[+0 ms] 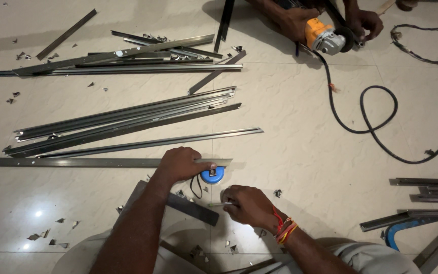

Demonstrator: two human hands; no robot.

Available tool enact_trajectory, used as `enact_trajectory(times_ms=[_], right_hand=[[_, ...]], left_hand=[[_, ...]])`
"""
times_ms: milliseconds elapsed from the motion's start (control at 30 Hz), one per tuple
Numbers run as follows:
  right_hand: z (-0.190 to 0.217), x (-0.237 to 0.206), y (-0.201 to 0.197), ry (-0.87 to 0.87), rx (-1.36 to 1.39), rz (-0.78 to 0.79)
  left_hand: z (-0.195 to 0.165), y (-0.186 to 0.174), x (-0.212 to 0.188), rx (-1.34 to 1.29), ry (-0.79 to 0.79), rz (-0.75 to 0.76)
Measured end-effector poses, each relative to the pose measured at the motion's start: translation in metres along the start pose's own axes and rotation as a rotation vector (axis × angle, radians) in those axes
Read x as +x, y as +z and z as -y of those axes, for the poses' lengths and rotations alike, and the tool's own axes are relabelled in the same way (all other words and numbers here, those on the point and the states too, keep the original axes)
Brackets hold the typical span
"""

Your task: The person measures and marks a long metal bar using a tape measure and a marker. They then use an angle grinder to cut the bar at the marked point.

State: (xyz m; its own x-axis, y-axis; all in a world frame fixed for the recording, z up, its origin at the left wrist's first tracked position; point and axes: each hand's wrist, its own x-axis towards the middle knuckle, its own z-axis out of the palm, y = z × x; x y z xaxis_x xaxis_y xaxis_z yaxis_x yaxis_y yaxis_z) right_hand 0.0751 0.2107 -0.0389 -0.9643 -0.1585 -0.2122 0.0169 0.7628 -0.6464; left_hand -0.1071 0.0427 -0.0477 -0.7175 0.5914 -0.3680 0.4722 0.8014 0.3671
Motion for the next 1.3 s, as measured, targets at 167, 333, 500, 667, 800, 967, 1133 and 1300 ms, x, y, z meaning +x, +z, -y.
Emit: enact_trajectory(times_ms=[167, 333, 500, 667, 800, 967, 1133, 1300], right_hand=[[-0.0004, -0.0003, 0.0008, -0.009, 0.002, -0.012], [-0.001, 0.0003, -0.0009, -0.023, -0.007, -0.016], [-0.0003, 0.0002, -0.0019, -0.028, 0.0, -0.015], [0.0011, 0.0014, -0.0036, -0.008, -0.02, 0.012], [0.0019, 0.0019, -0.0047, 0.023, -0.027, 0.039], [0.0016, 0.0017, -0.0035, 0.017, -0.03, 0.038], [0.0009, 0.0011, -0.0022, 0.015, -0.015, 0.027], [-0.0001, 0.0009, -0.0016, 0.004, -0.026, 0.029]], left_hand=[[0.0001, -0.0003, -0.001, -0.006, 0.019, -0.01], [-0.0016, -0.0031, -0.0011, -0.013, 0.021, -0.016], [-0.0025, -0.0043, -0.0024, -0.024, 0.013, -0.015], [-0.0041, -0.0065, -0.0021, -0.027, -0.011, 0.009], [-0.005, -0.0074, -0.0027, -0.034, -0.014, 0.005], [-0.0052, -0.0065, -0.0029, -0.05, -0.017, 0.015], [-0.0056, -0.005, -0.0028, -0.042, -0.03, 0.021], [-0.0032, -0.003, -0.002, -0.054, -0.014, -0.001]])
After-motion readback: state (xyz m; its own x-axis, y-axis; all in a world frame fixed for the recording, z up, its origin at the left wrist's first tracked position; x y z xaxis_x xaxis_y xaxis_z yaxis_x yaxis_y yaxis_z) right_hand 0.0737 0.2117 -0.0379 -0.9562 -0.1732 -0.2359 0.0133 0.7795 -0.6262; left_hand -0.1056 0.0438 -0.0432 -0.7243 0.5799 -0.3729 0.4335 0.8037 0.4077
